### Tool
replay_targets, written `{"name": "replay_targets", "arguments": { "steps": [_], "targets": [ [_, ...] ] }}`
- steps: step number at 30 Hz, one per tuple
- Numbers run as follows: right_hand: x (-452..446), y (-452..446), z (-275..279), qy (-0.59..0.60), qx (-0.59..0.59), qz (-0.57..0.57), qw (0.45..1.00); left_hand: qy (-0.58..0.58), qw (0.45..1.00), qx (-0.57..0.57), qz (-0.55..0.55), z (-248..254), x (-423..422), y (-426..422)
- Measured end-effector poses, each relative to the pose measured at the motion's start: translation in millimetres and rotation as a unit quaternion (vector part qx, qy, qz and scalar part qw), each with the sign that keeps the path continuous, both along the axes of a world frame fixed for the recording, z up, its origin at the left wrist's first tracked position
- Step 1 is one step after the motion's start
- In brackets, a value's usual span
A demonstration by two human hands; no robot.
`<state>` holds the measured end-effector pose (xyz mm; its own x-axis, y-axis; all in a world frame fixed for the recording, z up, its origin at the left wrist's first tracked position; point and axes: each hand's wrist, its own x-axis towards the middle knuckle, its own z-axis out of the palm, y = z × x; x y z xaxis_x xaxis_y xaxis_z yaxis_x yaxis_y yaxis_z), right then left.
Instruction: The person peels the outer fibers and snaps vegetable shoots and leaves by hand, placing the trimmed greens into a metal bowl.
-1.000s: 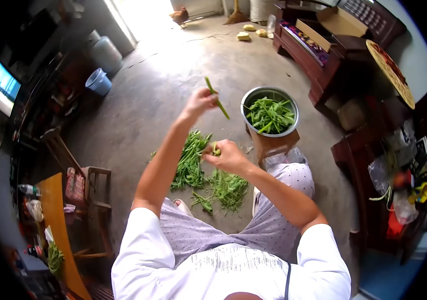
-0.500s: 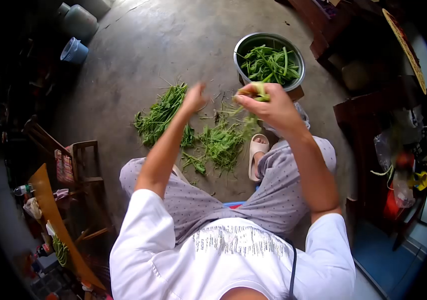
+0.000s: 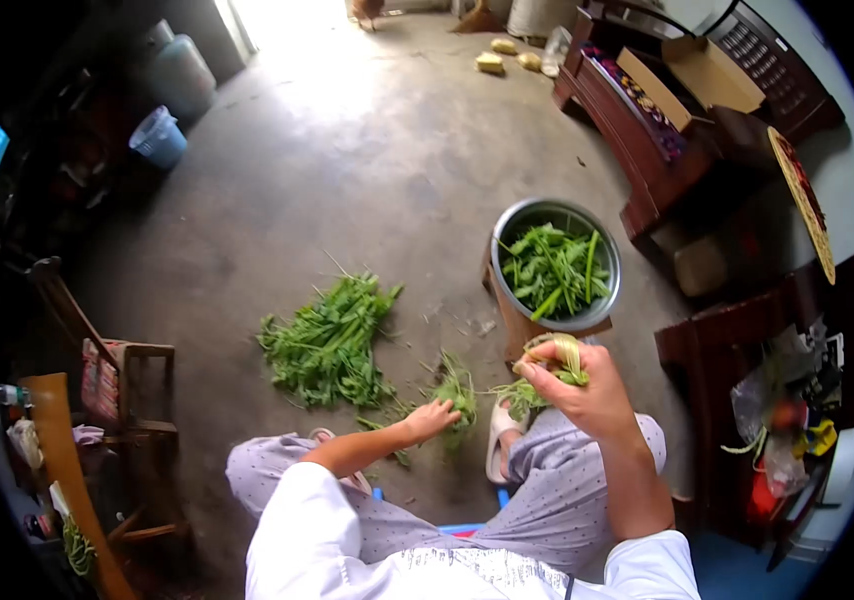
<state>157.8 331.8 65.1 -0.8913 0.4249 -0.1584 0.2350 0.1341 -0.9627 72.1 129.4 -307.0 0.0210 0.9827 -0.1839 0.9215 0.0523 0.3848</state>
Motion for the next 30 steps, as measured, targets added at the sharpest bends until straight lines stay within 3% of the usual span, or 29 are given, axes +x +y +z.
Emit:
{"name": "replay_targets", "arguments": {
  "steps": [2,3,4,5,6,8,9,11,14,15,16,19,20,21,22,26,30],
  "targets": [
    [-1.6,-2.1,3.0,0.037,0.037,0.007,0.999,0.020,0.998,0.036,-0.057,36.5,-37.1,-11.8],
    [-2.0,-3.8,8.2,0.038,0.038,0.009,0.998,0.130,0.987,0.032,-0.086,74.2,-67.6,-4.5],
    [-2.4,-5.1,14.0,0.035,0.042,0.013,0.998,0.365,0.902,0.140,-0.182,49.9,-127.7,16.9],
    [-3.0,-7.3,14.3,0.037,0.015,0.007,0.999,0.356,0.927,0.108,-0.043,99.2,-194.9,43.1],
    [-4.2,-10.7,13.1,0.036,0.005,0.006,0.999,0.355,0.916,0.110,0.149,173.3,-275.3,82.4],
    [-11.9,-12.7,15.7,0.043,0.032,0.029,0.998,0.375,0.799,0.145,0.447,297.0,-386.0,135.2],
    [-14.6,-14.1,16.9,0.038,0.053,0.038,0.997,0.219,0.743,0.349,0.527,362.9,-381.8,135.4],
    [-18.6,-14.6,7.5,0.027,0.033,0.057,0.997,0.008,0.674,0.408,0.616,398.7,-395.3,143.5],
    [-16.2,-15.6,4.9,0.056,0.029,0.066,0.996,-0.013,0.780,0.268,0.566,344.1,-382.6,146.0],
    [-14.2,-15.6,5.3,0.066,0.043,0.071,0.994,-0.120,0.779,0.274,0.551,298.5,-370.1,136.9],
    [-11.5,-15.7,6.0,0.067,0.040,0.072,0.994,-0.259,0.747,0.182,0.584,273.2,-339.1,127.0],
    [-6.7,-14.6,5.9,0.073,0.031,0.069,0.994,-0.405,0.776,0.114,0.470,142.3,-251.8,69.6],
    [-6.8,-13.8,7.1,0.074,0.030,0.070,0.994,-0.561,0.715,0.084,0.408,150.3,-202.8,53.3],
    [-6.9,-14.1,8.4,0.067,0.038,0.066,0.995,-0.577,0.666,0.059,0.470,125.7,-169.1,39.8],
    [-5.7,-15.7,9.1,0.058,0.044,0.064,0.995,-0.487,0.724,0.032,0.487,87.6,-145.9,18.7],
    [-9.6,-20.7,6.8,0.053,0.024,0.071,0.996,-0.563,0.656,0.011,0.502,14.0,-67.3,-35.5],
    [-18.5,-28.3,3.5,0.070,0.020,0.080,0.994,-0.532,0.707,0.006,0.467,6.7,-31.8,-49.1]
  ]
}}
